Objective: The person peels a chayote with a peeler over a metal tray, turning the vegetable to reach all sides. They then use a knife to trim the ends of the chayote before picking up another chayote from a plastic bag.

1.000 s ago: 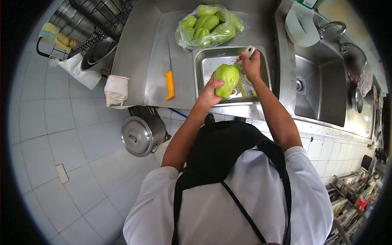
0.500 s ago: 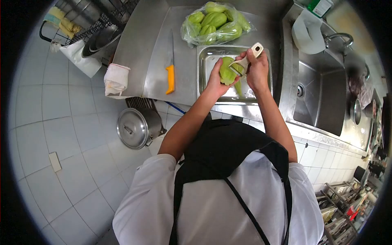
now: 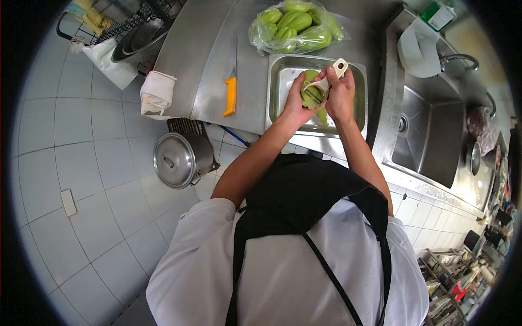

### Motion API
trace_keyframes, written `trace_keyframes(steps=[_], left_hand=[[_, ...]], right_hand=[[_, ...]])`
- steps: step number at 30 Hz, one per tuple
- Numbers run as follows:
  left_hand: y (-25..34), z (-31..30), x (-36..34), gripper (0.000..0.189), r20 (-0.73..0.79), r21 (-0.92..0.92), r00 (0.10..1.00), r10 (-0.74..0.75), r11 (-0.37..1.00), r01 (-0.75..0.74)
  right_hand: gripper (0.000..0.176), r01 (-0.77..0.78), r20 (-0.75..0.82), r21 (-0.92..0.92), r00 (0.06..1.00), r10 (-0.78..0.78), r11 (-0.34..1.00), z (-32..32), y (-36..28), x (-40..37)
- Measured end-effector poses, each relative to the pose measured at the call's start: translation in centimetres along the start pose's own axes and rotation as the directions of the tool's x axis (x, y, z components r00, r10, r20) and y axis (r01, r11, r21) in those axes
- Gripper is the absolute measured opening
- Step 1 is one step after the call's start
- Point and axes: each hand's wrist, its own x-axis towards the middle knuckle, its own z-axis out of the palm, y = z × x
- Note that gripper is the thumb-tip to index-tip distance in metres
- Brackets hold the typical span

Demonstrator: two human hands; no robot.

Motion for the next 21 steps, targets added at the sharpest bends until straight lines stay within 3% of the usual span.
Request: trace_keyframes(steps=[3,6,7,10,12,14,17,19,21], left_hand=[[-0.1,-1.0,0.4,0.05,0.078,-0.05,0.997,-0.01,0.999,0.014],[-0.6,-2.1,0.0,0.051,0.136,0.014,0.991,0.005,1.0,-0.007],[-0.7,-2.5,-0.2,0.054,0.11,-0.016,0.993,-0.041,0.999,0.043],[-0.8,-3.1,-1.6,0.057,0.132,0.015,0.989,-0.073,0.997,0.071],[-0.2,-3.1,-2.1,0.058,0.174,-0.006,0.982,-0.077,0.997,0.079],[0.3,-2.8,-2.7,0.059,0.163,-0.068,0.985,-0.058,0.995,0.069],[1.2,-3.4,-2.2,0.06,0.081,-0.142,0.995,-0.062,0.987,0.073],[1.2,-3.3,-2.4,0.057,0.097,-0.139,0.995,-0.027,0.99,0.041],[1.4,-3.7,-1.9,0.055,0.124,-0.104,0.991,-0.044,0.993,0.057]], right_hand=[[0.012,-0.003,-0.035,0.027,0.999,0.004,1.0,0.1,0.1,0.4],[0.011,0.05,-0.12,-0.029,0.991,-0.054,0.998,-1.0,0.4,2.6],[0.018,0.09,-0.098,0.006,0.991,-0.089,0.996,-2.0,1.2,3.8],[0.019,0.14,-0.192,-0.222,0.964,-0.184,0.965,-5.3,4.2,7.1],[0.026,0.181,-0.107,-0.466,0.96,-0.258,0.866,-7.3,5.2,8.1],[0.031,0.249,0.045,-0.696,0.951,-0.306,0.673,-7.4,4.4,7.2],[0.035,0.34,0.129,-0.772,0.911,-0.392,0.537,-5.2,2.2,6.2],[0.031,0.313,0.087,-0.519,0.945,-0.315,0.795,-2.9,0.1,5.1],[0.025,0.206,0.068,-0.324,0.979,-0.195,0.923,-0.9,-1.8,3.2]])
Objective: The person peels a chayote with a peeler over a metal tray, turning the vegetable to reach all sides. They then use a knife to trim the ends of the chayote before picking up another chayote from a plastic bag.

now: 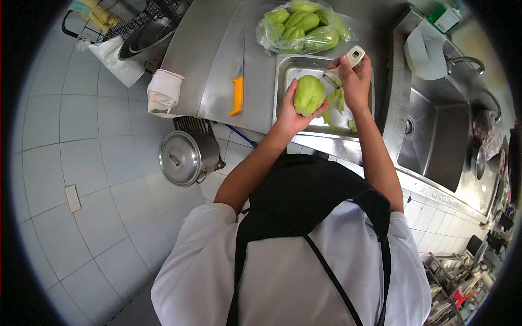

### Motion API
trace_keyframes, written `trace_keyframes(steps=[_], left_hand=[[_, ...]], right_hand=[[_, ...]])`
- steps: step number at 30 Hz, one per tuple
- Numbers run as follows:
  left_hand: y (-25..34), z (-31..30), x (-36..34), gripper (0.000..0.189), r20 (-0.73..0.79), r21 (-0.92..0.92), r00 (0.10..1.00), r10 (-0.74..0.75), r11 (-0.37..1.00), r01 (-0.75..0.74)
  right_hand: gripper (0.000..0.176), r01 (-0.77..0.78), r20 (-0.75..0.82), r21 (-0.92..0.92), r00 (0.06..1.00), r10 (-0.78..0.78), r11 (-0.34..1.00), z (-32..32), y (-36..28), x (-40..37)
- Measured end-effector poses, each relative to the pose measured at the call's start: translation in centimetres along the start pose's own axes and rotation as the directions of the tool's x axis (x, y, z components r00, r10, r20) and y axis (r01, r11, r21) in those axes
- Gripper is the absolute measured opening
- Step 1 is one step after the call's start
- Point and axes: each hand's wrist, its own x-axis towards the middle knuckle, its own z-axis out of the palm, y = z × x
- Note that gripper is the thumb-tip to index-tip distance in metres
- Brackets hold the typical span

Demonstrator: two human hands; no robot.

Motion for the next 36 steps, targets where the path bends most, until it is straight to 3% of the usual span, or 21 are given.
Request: trace_keyframes(steps=[3,6,11,21,26,34,36], left_hand=[[0.3,0.6,0.1,0.055,0.015,0.046,0.998,-0.053,0.998,0.052],[0.4,1.0,0.5,0.059,0.081,0.028,0.995,-0.052,0.998,0.049],[-0.3,3.6,-0.2,0.06,-0.024,0.066,1.0,-0.008,0.998,0.01],[-1.1,2.8,0.9,0.055,-0.07,0.031,0.998,0.001,1.0,0.002],[-1.6,3.2,0.2,0.054,-0.035,0.074,0.999,0.001,0.997,0.002],[-1.4,2.6,-0.1,0.052,0.071,0.078,0.997,0.008,0.997,-0.014],[-1.6,0.8,0.4,0.054,0.065,-0.009,0.998,-0.026,1.0,0.026]], right_hand=[[0.022,-0.161,0.078,0.269,0.986,0.145,0.95,1.5,-2.4,-2.4],[0.021,-0.2,0.092,0.309,0.979,0.18,0.93,1.8,-2.5,-3.5],[0.02,-0.236,0.081,0.372,0.972,0.221,0.898,2.2,-2.8,-5.1],[0.02,-0.174,0.058,0.303,0.985,0.165,0.937,2.1,-1.5,-5.6],[0.016,-0.163,0.019,0.228,0.986,0.163,0.96,2.2,-1.1,-5.1],[0.017,-0.114,-0.033,0.261,0.991,0.127,0.959,2.1,0.6,-3.2],[0.018,-0.111,-0.049,0.213,0.991,0.124,0.971,2.0,0.5,-2.2]])
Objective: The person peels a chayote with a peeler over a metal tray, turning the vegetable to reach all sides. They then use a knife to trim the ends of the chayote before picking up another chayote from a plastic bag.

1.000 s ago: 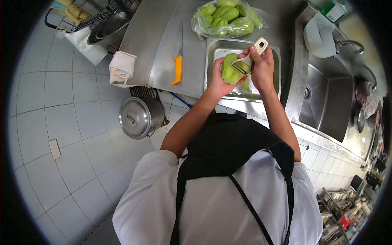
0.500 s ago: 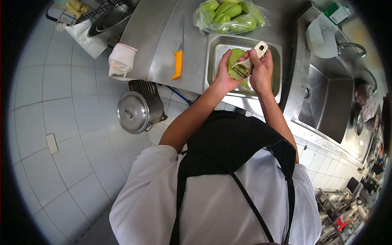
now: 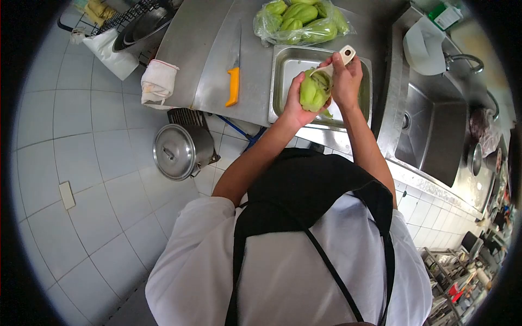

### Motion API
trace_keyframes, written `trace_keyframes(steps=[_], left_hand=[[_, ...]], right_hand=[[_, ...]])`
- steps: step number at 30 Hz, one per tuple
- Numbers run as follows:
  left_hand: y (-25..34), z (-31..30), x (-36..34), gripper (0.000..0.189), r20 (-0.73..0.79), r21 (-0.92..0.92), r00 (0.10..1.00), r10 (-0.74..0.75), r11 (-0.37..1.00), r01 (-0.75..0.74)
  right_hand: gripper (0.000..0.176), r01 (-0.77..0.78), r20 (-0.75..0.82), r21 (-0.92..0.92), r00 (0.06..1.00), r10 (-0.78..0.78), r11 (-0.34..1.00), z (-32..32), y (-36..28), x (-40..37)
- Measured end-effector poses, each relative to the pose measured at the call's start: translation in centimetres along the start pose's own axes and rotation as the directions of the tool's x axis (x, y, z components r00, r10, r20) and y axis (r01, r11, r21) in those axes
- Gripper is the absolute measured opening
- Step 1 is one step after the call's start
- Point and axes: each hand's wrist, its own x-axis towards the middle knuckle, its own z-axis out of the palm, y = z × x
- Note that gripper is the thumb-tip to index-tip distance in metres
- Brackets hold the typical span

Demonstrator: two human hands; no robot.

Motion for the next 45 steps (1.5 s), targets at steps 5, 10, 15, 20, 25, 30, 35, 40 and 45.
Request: trace_keyframes(steps=[5,10,15,20,25,30,35,40,45], left_hand=[[-0.1,0.4,-1.6,0.062,0.062,0.021,0.998,-0.008,1.0,0.007],[1.4,0.1,-1.5,0.063,0.05,-0.06,0.999,-0.009,0.998,0.012],[1.6,0.5,-1.5,0.057,-0.02,0.023,0.998,0.057,0.998,-0.056],[1.4,0.7,-1.2,0.064,0.091,0.164,0.996,0.001,0.986,-0.016],[1.0,-0.1,-0.4,0.054,0.185,0.254,0.982,-0.035,0.967,-0.014],[1.0,0.0,-0.7,0.064,0.169,0.368,0.984,-0.053,0.93,-0.014],[1.2,-1.2,-2.2,0.066,0.214,0.42,0.976,-0.04,0.906,-0.054],[1.6,0.1,-3.3,0.063,0.251,0.29,0.968,-0.03,0.956,-0.046],[1.9,-0.4,-3.3,0.06,0.145,0.152,0.987,0.064,0.985,-0.086]], right_hand=[[0.023,0.147,-0.078,-0.256,0.982,-0.172,0.955,-5.5,4.9,4.9],[0.034,0.2,0.06,-0.803,0.964,-0.259,0.561,-6.1,2.6,3.9],[0.031,0.199,0.033,-0.258,0.98,-0.198,0.945,-3.5,-0.7,3.1],[0.026,-0.037,0.086,0.086,0.996,0.03,0.996,-1.0,-3.2,1.0],[0.022,-0.105,0.095,0.12,0.991,0.094,0.987,-0.3,-3.5,-0.3],[0.019,-0.061,0.07,0.079,0.996,0.056,0.995,-0.5,-2.9,0.0],[0.019,-0.004,-0.071,-0.134,0.997,-0.006,0.991,-3.8,1.6,3.4],[0.024,0.096,0.001,-0.499,0.994,-0.11,0.861,-7.5,6.5,4.2],[0.026,0.183,0.038,-0.363,0.983,-0.181,0.914,-4.3,1.6,3.4]])
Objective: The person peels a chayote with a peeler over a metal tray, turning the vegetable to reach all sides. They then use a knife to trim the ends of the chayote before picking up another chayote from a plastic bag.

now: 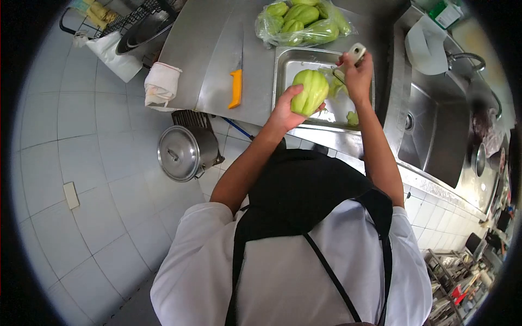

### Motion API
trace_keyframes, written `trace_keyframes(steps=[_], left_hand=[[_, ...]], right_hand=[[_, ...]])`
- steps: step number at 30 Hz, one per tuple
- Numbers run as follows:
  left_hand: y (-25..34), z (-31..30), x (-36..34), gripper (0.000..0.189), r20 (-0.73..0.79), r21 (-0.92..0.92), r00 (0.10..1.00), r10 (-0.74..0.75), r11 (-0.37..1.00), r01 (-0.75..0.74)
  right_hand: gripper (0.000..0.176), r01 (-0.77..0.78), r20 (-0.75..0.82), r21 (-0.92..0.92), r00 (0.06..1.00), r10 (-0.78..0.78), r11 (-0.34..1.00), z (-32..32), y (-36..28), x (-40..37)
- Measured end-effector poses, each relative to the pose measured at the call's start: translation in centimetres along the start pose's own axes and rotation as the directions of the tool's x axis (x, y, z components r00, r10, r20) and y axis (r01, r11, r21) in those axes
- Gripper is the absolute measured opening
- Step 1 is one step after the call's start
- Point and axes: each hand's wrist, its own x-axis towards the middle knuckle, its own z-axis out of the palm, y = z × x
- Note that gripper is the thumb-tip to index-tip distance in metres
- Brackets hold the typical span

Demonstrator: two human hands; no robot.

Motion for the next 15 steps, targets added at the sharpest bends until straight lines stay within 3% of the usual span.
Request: trace_keyframes(steps=[4,8,15], left_hand=[[0.1,0.8,1.0,0.047,-0.131,-0.082,0.991,-0.008,0.997,-0.003],[0.1,2.2,1.8,0.05,-0.164,-0.079,0.986,0.022,0.996,-0.035],[0.1,3.3,2.7,0.06,-0.167,-0.093,0.985,0.037,0.994,-0.053]], right_hand=[[0.025,-0.154,0.052,0.279,0.988,0.146,0.948,1.2,-5.8,-1.6],[0.027,-0.237,0.101,0.419,0.972,0.214,0.876,2.1,-7.8,-4.0],[0.016,-0.276,0.161,0.473,0.961,0.226,0.837,2.9,-8.2,-6.0]])
